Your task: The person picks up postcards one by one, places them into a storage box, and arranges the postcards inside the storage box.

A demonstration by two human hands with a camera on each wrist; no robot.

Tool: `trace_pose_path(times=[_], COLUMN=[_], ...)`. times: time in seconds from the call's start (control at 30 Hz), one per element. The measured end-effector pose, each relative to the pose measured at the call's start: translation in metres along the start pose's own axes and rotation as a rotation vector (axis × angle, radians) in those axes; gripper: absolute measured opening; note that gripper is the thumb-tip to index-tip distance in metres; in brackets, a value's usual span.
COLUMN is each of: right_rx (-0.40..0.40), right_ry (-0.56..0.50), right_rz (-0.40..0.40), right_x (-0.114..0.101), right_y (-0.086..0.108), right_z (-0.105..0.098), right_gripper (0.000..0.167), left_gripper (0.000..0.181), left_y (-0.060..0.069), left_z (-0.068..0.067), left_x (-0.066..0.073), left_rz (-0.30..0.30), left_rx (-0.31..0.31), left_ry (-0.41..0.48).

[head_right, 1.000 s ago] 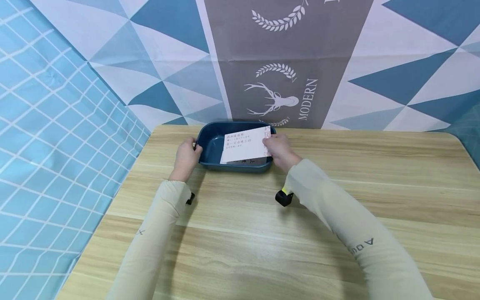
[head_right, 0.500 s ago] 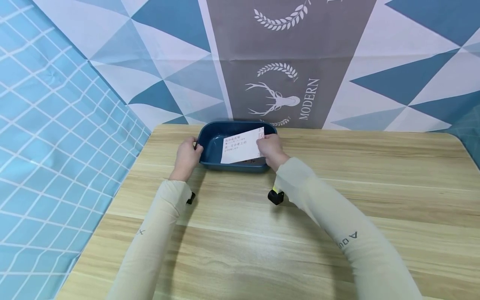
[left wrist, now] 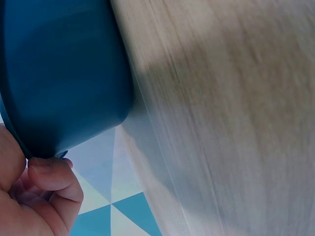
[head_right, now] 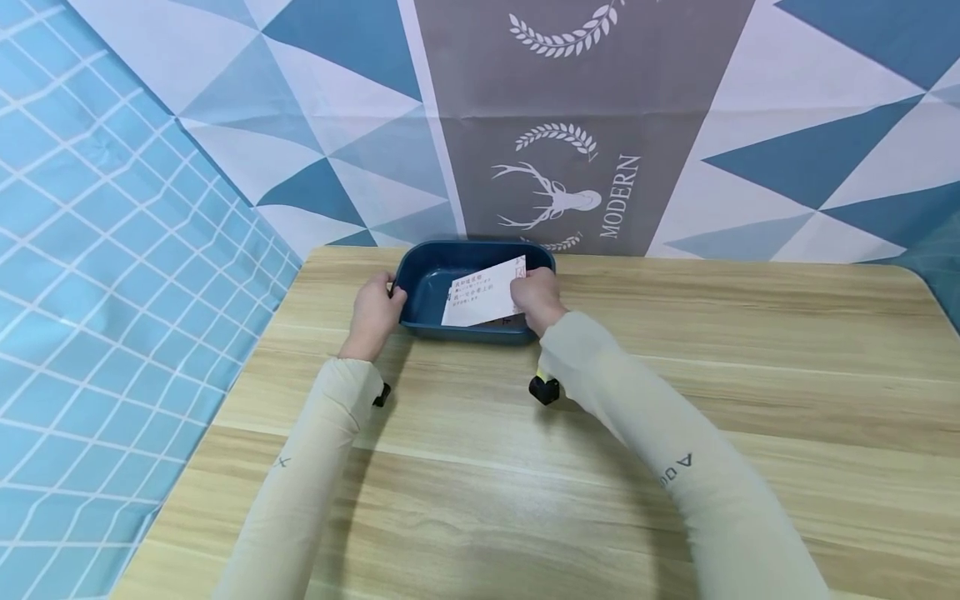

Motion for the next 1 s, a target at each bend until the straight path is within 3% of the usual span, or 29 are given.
trace_pose_path(times=[0.27,0.8,1.0], right_rx=[0.047,0.05,0.045], right_ry=[0.14,0.221,0.296], right_rz=[-0.011,-0.019,-0.044], right_x=[-0.0016,-0.0063,-0.0095], right_y=[-0.0016,0.0047,0.0068], right_z=[0.0014,-0.0019,-0.0039], right_gripper=[0.039,0.04,0.019], left_gripper=[0.022,0.024,0.025], left_y=[-0.0012,0.0004,0.0009], left_z=[0.0,-0.0005,-0.0013], left_x=[-0.0017,0.002,0.0008], left_rz=[0.013,0.006,-0.004], left_rx=[0.009,0.0,-0.004], left_ry=[-0.012,-0.006,0.005])
Point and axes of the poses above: each hand's wrist, its own y-axis away from the middle knuckle, its own z-axis out of the palm, x = y × z, the point moved 6 cm from there along -y, towards the middle knuckle, and after that the axes turned 2 degrees about x, right-handed, at the moved point
